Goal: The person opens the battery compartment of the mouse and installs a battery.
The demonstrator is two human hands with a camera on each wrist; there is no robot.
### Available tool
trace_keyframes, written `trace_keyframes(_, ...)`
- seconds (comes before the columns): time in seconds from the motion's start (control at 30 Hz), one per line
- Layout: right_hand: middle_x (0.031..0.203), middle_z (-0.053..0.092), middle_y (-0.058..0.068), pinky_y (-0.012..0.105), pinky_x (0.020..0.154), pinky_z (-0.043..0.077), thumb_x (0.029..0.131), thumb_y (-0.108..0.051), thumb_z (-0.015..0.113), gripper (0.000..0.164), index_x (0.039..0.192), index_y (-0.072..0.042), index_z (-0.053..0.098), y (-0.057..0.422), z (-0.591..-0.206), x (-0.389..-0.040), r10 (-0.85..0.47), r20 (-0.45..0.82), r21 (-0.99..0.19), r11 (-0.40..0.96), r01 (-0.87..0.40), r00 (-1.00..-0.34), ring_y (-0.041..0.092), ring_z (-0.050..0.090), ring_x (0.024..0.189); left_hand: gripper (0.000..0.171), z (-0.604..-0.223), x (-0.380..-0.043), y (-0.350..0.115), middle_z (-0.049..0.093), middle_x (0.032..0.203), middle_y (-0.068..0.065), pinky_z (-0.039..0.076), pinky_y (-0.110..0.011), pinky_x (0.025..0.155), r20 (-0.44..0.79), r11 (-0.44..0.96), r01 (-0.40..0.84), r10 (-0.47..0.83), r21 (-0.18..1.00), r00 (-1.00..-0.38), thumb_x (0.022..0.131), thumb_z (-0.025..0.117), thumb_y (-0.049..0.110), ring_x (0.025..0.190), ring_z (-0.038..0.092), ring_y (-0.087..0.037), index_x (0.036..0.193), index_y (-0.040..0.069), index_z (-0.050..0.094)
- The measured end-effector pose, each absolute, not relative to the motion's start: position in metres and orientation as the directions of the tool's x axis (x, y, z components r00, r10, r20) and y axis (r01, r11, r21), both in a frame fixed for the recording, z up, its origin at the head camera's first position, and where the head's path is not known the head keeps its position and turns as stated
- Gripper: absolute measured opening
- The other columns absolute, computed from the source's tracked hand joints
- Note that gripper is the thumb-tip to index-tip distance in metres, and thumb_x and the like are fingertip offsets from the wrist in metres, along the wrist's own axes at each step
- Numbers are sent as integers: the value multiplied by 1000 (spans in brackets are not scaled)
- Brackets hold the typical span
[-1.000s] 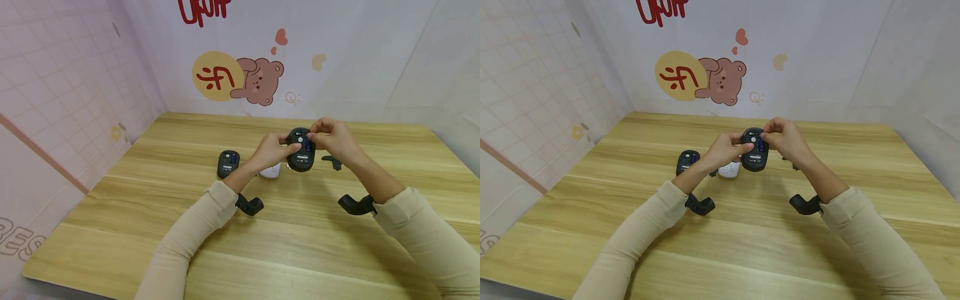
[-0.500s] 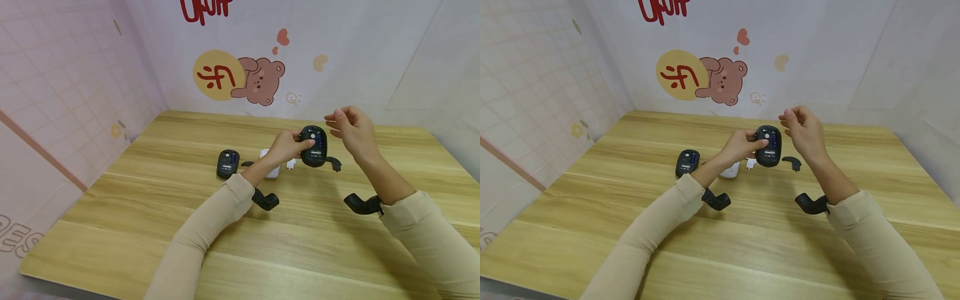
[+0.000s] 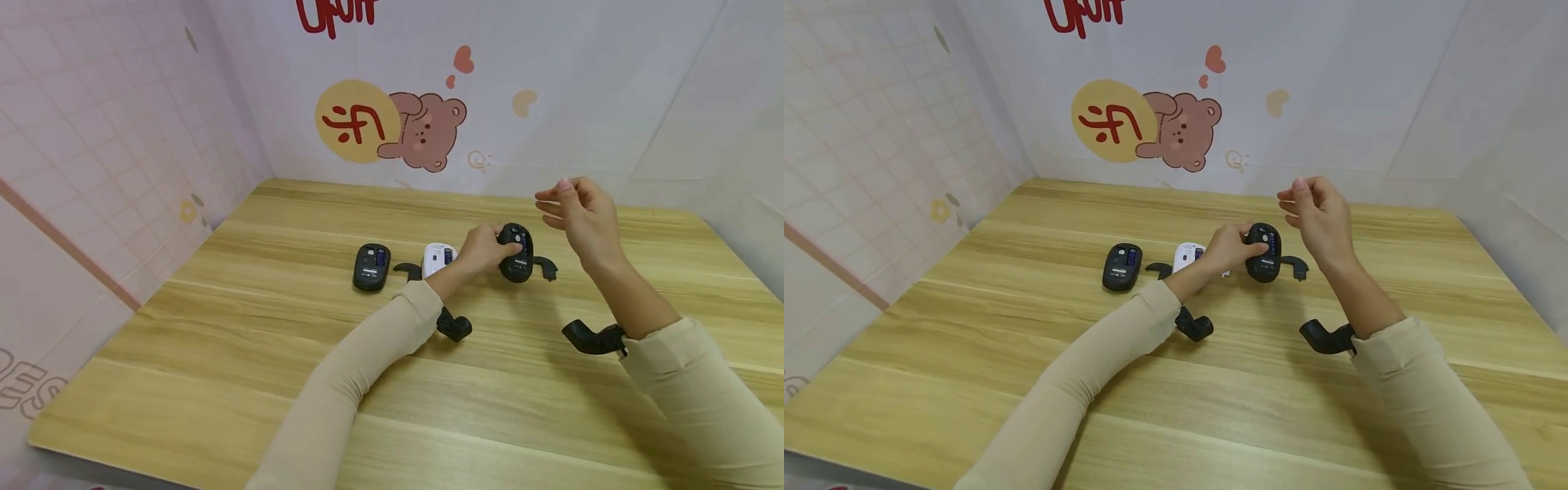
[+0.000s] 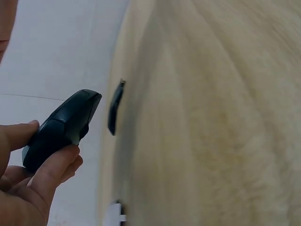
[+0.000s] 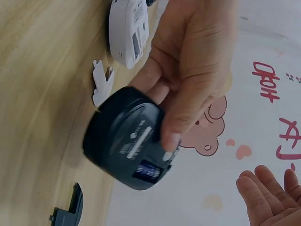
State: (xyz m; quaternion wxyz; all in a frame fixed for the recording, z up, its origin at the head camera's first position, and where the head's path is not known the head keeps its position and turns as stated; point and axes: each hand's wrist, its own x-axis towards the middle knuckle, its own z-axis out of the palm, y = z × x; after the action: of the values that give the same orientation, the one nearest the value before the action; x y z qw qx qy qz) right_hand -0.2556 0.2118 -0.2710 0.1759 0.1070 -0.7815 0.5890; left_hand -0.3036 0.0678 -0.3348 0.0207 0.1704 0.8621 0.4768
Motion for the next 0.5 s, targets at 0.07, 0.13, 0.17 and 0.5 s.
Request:
trace_keyframes(0.07,99,66,-7,16,75,53,97,-38,45,35,99,-5,53,212,-273,-255,40,398,-892,253,-376,-917,6,65,94,43,-340,-305,71,68,110,-5,47,-10,68,124,518,288,328,806,-936,89,68,22,91,63,-9,129,8,59)
trace_keyframes(0.13,98,66,-8,17,74,53,97,-38,46,34,98,-4,54,213,-275,-255,42,394,-899,223,-376,-918,4,65,92,40,-345,-306,73,69,107,-4,47,-10,65,119,538,294,336,790,-934,89,68,23,87,63,-7,125,7,62)
trace_keyframes(0.17,97,66,-8,17,74,53,97,-37,46,33,98,-4,53,213,-275,-255,40,393,-902,211,-376,-919,4,65,91,38,-346,-307,74,69,105,-4,47,-10,64,117,543,294,338,787,-934,89,68,23,85,62,-7,124,7,63)
trace_keyframes(0.5,97,67,-7,17,73,54,97,-36,48,33,97,-3,53,216,-279,-256,32,380,-915,163,-370,-925,4,65,91,35,-355,-308,78,69,104,-2,47,-11,65,98,582,262,298,770,-950,89,67,26,87,61,-6,119,8,65)
